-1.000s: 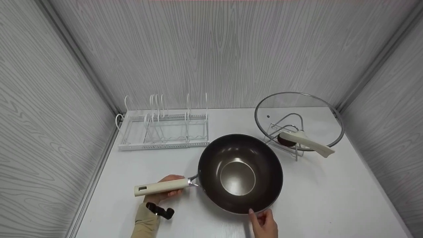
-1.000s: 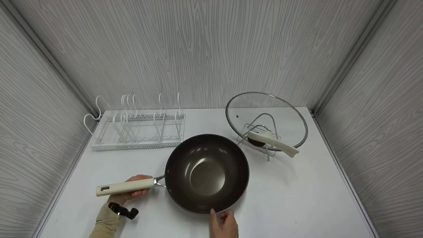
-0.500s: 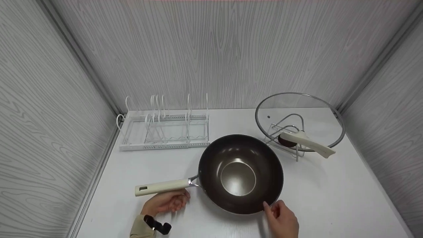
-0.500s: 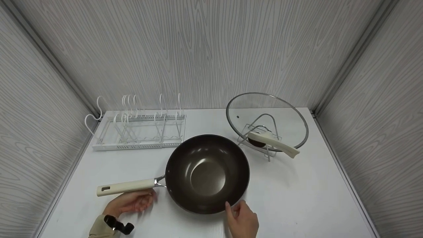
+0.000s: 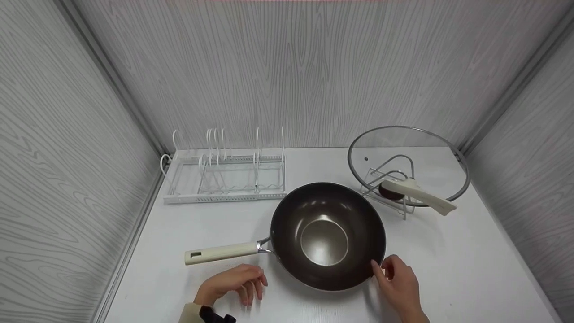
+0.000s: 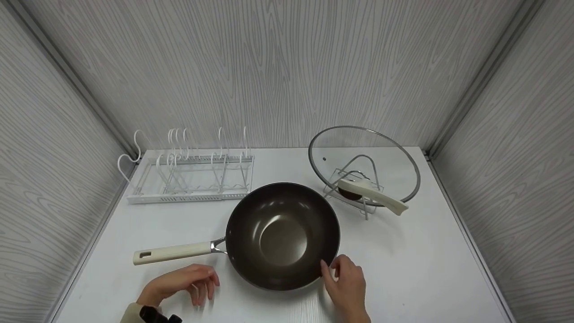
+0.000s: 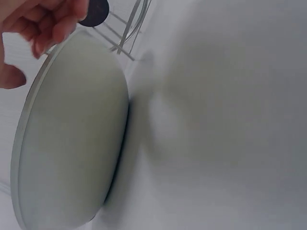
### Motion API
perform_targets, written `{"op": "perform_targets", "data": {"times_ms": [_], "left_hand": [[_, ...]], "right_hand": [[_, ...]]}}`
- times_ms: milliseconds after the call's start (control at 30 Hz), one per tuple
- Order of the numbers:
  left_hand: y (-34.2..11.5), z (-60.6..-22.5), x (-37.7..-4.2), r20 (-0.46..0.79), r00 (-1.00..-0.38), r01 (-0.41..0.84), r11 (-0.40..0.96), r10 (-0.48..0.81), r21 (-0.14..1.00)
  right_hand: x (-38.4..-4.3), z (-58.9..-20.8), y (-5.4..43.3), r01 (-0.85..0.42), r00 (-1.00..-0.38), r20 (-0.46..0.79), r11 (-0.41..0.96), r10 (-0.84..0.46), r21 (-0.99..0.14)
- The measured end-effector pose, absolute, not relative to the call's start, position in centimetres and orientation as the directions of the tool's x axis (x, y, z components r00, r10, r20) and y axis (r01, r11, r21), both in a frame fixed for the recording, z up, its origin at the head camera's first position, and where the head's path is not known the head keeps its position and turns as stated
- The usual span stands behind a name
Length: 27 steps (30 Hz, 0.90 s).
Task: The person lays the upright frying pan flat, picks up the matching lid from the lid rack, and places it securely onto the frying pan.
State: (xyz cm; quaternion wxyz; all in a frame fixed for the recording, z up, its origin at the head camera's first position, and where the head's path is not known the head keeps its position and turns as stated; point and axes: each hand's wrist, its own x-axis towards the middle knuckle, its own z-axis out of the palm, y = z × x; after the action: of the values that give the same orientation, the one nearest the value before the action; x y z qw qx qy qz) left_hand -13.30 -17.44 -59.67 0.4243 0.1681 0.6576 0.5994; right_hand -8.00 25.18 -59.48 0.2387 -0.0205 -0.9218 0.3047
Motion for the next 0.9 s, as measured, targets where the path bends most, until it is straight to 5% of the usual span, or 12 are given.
{"op": "perform_targets", "data": {"times_ms": [433, 667, 900], "left_hand": [[-13.5, -53.9, -10.7, -0.235, -0.742, -0.024, 0.325, 0.628, 0.945], [-11.0, -51.6, -10.3, -0.024, -0.869, 0.305, 0.573, 0.495, 0.76], [-8.3, -50.2, -10.8, 0.14, -0.891, 0.414, 0.648, 0.431, 0.639]], "right_hand": [[-10.6, -56.6, 30.4, -0.42, -0.696, 0.718, 0.822, -0.021, -0.383], [-12.5, -55.4, 31.9, -0.502, -0.58, 0.814, 0.804, -0.04, -0.318], [-14.5, -54.3, 32.6, -0.539, -0.487, 0.871, 0.806, -0.062, -0.244]]}}
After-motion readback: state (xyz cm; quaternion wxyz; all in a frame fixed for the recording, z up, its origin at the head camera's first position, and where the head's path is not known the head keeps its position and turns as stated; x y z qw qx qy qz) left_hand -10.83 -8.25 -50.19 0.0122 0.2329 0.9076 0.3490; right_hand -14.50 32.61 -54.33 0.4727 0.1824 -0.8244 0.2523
